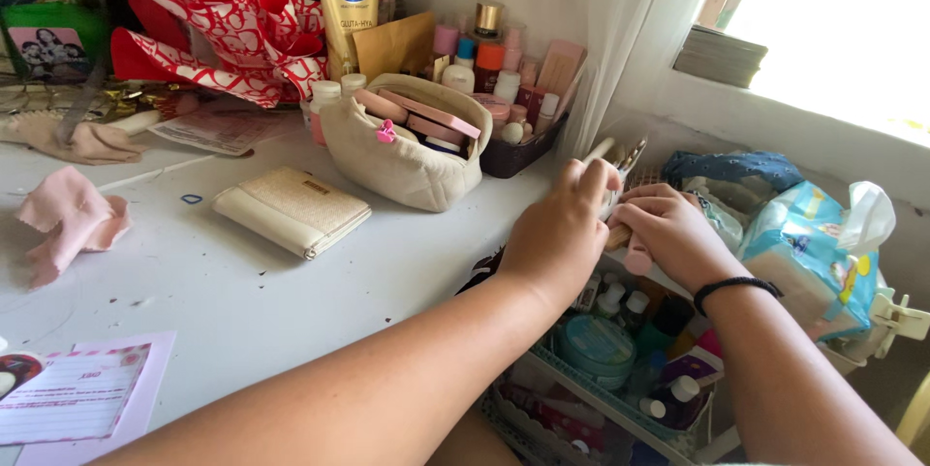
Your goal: The person organizes a cluttered desk by moving a makeup tray, placing a Vaseline tube, and arranging small bottles, a notebook, a wallet, and a hairbrush. They wipe the hairbrush with a tissue and place items into a cosmetic bag and a lower shelf.
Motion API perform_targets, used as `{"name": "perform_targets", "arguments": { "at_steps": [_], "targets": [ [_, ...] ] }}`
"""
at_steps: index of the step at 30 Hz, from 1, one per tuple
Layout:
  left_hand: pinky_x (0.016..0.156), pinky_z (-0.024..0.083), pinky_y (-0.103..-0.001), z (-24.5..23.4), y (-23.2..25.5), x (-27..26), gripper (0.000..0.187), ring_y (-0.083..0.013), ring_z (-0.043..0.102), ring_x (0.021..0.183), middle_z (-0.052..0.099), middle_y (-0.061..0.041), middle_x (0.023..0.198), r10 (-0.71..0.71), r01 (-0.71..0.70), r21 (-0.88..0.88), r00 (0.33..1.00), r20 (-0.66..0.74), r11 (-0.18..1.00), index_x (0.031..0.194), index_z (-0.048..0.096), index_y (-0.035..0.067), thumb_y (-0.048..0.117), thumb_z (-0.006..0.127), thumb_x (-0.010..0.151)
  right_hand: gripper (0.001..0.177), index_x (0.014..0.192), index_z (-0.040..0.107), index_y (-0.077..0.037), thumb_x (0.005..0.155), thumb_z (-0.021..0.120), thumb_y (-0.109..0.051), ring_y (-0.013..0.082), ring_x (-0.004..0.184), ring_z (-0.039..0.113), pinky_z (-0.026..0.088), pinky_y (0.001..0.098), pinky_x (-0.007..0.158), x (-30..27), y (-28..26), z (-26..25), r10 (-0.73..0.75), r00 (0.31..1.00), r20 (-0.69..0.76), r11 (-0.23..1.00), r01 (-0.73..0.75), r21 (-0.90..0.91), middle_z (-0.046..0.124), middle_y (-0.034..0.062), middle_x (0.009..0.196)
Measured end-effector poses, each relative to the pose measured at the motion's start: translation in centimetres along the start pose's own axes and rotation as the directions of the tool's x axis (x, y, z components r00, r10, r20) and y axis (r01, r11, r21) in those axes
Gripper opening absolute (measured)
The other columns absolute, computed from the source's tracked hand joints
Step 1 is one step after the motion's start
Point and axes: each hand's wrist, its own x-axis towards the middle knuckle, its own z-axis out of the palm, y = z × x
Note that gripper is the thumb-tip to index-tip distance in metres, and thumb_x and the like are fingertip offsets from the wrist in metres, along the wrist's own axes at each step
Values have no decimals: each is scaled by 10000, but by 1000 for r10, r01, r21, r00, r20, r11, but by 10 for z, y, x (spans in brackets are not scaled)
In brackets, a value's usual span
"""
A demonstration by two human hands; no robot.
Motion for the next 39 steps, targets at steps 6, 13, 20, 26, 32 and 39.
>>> {"name": "perform_targets", "arguments": {
  "at_steps": [6, 13, 20, 26, 32, 39],
  "targets": [
    [649, 587, -458, -8, -8, 16, 392, -347, 701, 827, 568, -124, 1174, -137, 132, 80, 989, 53, 988, 1185, 431, 163, 108, 671, 880, 346, 1231, 727, -114, 985, 621, -334, 251, 911, 695, 534, 386, 866, -4, -43, -11, 458, 889, 8, 880, -455, 134, 764, 214, 1059],
    [877, 554, -413, -31, -4, 12, 580, -319, 628, 1097, 521, -142, 1259, -112, 105, 52, 984, 142, 993, 1287, 463, 140, 161, 738, 776, 384, 1252, 612, -82, 948, 718, -291, 176, 1046, 663, 561, 319, 845, 9, -81, -7, 287, 902, -322, 933, -187, 307, 566, 149, 1303],
    [981, 493, -428, -69, -4, -2, 568, -332, 597, 1195, 553, -135, 1325, -146, 148, -23, 988, 59, 989, 1313, 486, 133, 207, 741, 811, 297, 1235, 619, -75, 949, 692, -109, 244, 1267, 529, 541, 362, 959, 20, -139, 4, -25, 829, -559, 975, 145, 170, 494, 126, 1342],
    [938, 542, -433, -148, -77, 0, 243, -296, 701, 1079, 713, -92, 1149, -250, 304, 168, 927, -281, 938, 1031, 724, 168, 71, 664, 816, 214, 1232, 596, -40, 1034, 675, -25, 203, 1185, 594, 542, 325, 1009, 38, -225, 48, -194, 827, -528, 834, 422, 356, 523, 96, 1296],
    [1019, 488, -482, -270, -182, -14, 186, -385, 563, 1264, 645, -83, 1307, -466, 528, 732, 825, -321, 431, 1065, 784, 169, 234, 694, 916, 274, 1192, 604, -55, 928, 676, -30, 161, 1089, 639, 542, 287, 898, 65, -283, 112, -340, 901, -269, 636, 431, 640, 634, 56, 1165],
    [1151, 273, -490, -282, -229, -15, 650, -380, 244, 1420, 208, -130, 1626, -809, 625, 747, 548, -210, 229, 1464, 488, 232, 31, 641, 865, 273, 1131, 654, -58, 859, 674, -58, 132, 830, 640, 529, 276, 741, 71, -313, 155, -270, 959, -86, 742, 264, 616, 647, 57, 979]
  ]
}}
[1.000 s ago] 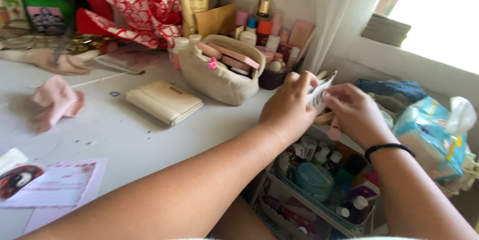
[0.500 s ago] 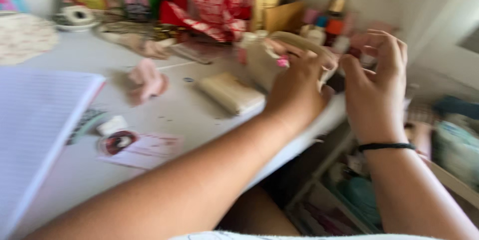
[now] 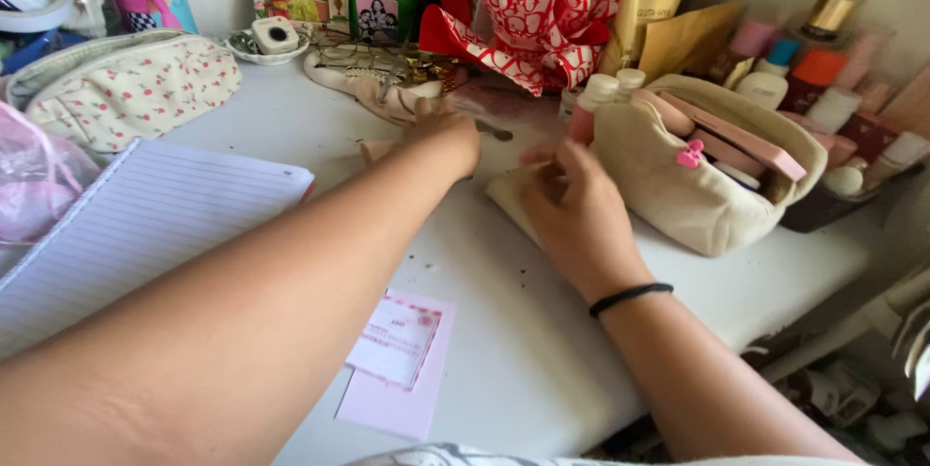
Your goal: The person organizes a cluttered desk by moving a makeup tray, placing a Vaseline tube, and arranging small bottles, a notebook, a wallet, and a hairbrush. They wipe the hairbrush with a tissue and place items into a cosmetic bag and a lower shelf.
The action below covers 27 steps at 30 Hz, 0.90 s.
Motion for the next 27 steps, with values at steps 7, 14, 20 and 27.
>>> {"name": "perform_targets", "arguments": {
  "at_steps": [7, 14, 20, 27],
  "targets": [
    [1161, 323, -502, 8, 17, 14, 536, -297, 353, 1420, 466, -72, 1494, 79, -77, -181, 997, -1, 980, 1368, 592, 236, 381, 743, 874, 173, 1019, 646, -37, 881, 712, -119, 112, 733, 581, 495, 272, 640, 1, 6, 4, 99, 994, -40, 992, -95, 80, 623, 46, 910],
    [1154, 357, -491, 1, 24, 21, 528, -298, 402, 1419, 543, -63, 1462, 73, -75, -184, 997, -21, 980, 1325, 652, 179, 364, 773, 845, 163, 1031, 643, -28, 882, 691, -74, 114, 788, 548, 496, 263, 702, 1, 17, 2, 8, 999, -54, 998, -5, 63, 628, 36, 948],
    [1172, 314, -492, -7, 7, 20, 570, -315, 343, 1451, 486, -73, 1513, -35, 30, -144, 999, -31, 989, 1374, 609, 150, 299, 765, 847, 160, 1019, 637, -23, 895, 714, -90, 105, 776, 566, 506, 260, 698, 1, 19, 2, 25, 999, -46, 997, -22, 68, 614, 39, 923],
    [1170, 303, -479, -11, -43, 17, 565, -321, 288, 1468, 408, -80, 1571, -199, 183, -131, 971, -130, 974, 1432, 569, 116, 185, 706, 888, 143, 1021, 631, -21, 904, 691, -75, 94, 835, 609, 516, 251, 732, 0, 16, 2, -5, 1000, -31, 998, 7, 69, 630, 27, 955]
  ]
}}
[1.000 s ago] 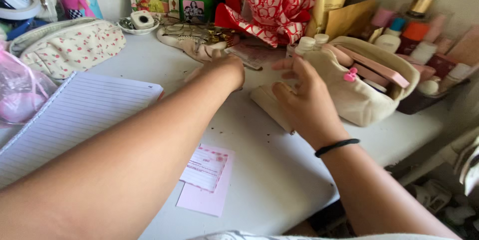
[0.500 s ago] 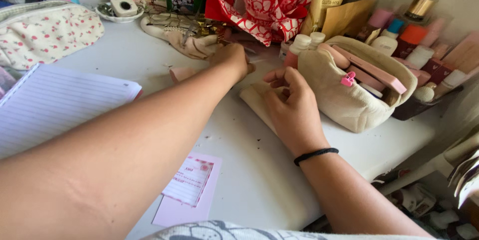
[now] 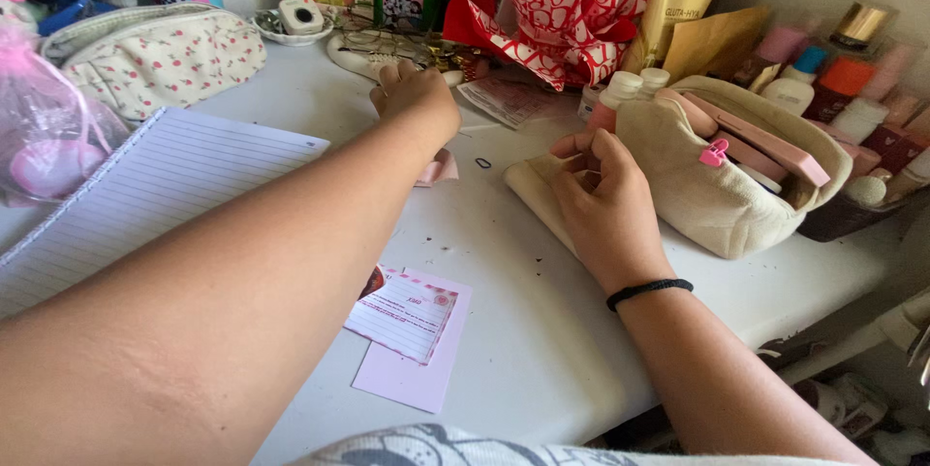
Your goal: The person organizes a cluttered desk by moving a makeup tray, placing a Vaseline tube, and arranging small bottles, a notebook, a wallet, and a hairbrush. They wipe the hairbrush with a tissue and place items into a cosmetic bag and a lower shelf.
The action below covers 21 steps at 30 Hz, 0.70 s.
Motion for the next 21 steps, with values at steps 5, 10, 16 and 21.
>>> {"name": "perform_targets", "arguments": {
  "at_steps": [5, 10, 16, 21],
  "targets": [
    [1172, 286, -502, 4, 3, -4, 546, -335, 215, 1494, 327, -70, 1594, 60, -63, 34, 995, 85, 997, 1447, 535, 105, 200, 661, 925, 145, 1036, 636, -24, 897, 665, -56, 110, 815, 606, 514, 261, 729, 0, 2, 0, 19, 1000, -2, 1000, -19, -21, 616, 41, 938],
    [1122, 272, -496, 9, 1, -1, 563, -348, 194, 1436, 171, -89, 1622, -62, 34, -144, 979, -192, 989, 1384, 547, 147, 150, 679, 836, 125, 1018, 641, -20, 902, 672, -58, 123, 807, 598, 510, 270, 723, 0, 3, 1, -35, 999, -15, 998, 34, -58, 600, 47, 935],
    [1112, 306, -533, -4, -2, 18, 515, -338, 286, 1403, 401, -121, 1500, -178, 174, -171, 984, -12, 970, 1336, 600, 52, 384, 602, 942, 139, 1017, 638, -23, 882, 663, -49, 113, 817, 594, 508, 263, 737, 0, -1, 3, -45, 999, -4, 998, 45, -33, 604, 42, 939],
    [1025, 389, -501, -10, 16, -12, 472, -326, 433, 1272, 519, -159, 1373, -204, 211, -447, 977, 65, 869, 1256, 633, 8, 332, 590, 915, 140, 997, 648, -38, 900, 718, -110, 106, 746, 564, 489, 272, 671, 1, 4, 3, 21, 1000, 0, 999, -21, -42, 604, 19, 845]
  ]
}}
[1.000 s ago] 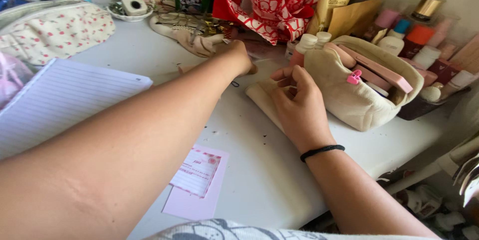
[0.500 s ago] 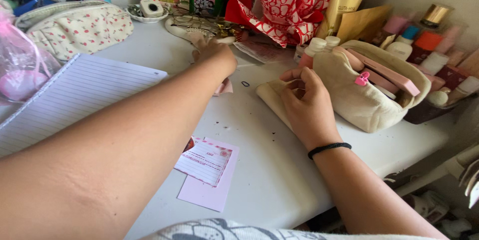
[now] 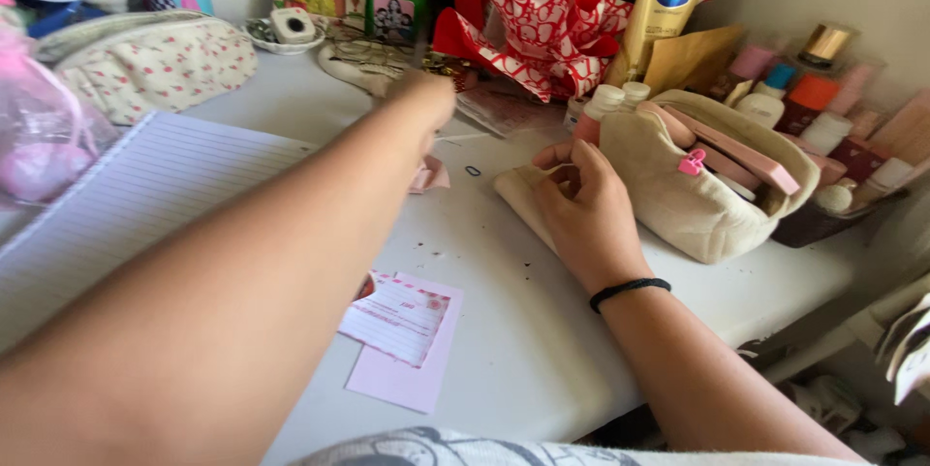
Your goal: The person organizes a cluttered desk by moving a makeup tray, placing a Vaseline tube, and arranging small bottles, a notebook, a wallet, and a hairbrush. They wipe the hairbrush with a tissue and place items into a cosmetic bag and a lower shelf.
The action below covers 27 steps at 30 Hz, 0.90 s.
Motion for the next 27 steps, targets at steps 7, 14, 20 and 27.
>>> {"name": "perform_targets", "arguments": {
  "at_steps": [7, 14, 20, 27],
  "targets": [
    [903, 505, -456, -34, 16, -94, 425, -309, 638, 1088, 683, -212, 1196, 105, -74, -513, 994, 32, 855, 1144, 680, -54, 258, 573, 876, 134, 1024, 667, -37, 894, 667, -72, 57, 796, 625, 508, 237, 707, 2, 5, -1, -111, 993, -31, 993, 112, 42, 682, 0, 890],
    [901, 517, -325, -63, -23, -197, 415, -149, 678, 1047, 732, -64, 1131, 367, -291, -704, 929, -47, 648, 1238, 662, -9, 244, 613, 913, 244, 1096, 765, -60, 1006, 617, -232, 70, 706, 542, 434, 256, 615, -5, -31, -6, 300, 935, 190, 844, -353, 404, 662, 1, 858],
    [732, 541, -250, -93, -64, -244, 293, -94, 676, 765, 764, -45, 846, 457, -324, -602, 886, 77, 730, 1107, 778, 17, 206, 682, 904, 285, 1165, 701, -26, 994, 604, -233, 72, 686, 547, 483, 229, 659, -10, -64, -17, 283, 808, 517, 487, -585, 648, 721, 29, 940],
    [616, 521, -243, -104, -83, -266, 449, -99, 663, 680, 698, -40, 764, 446, -277, -691, 892, 74, 668, 1243, 605, 8, 75, 740, 821, 262, 1196, 671, -20, 1008, 580, -178, 74, 646, 513, 474, 221, 634, -31, -78, -15, 215, 800, 560, 498, -583, 642, 747, 70, 1016]
  ]
}}
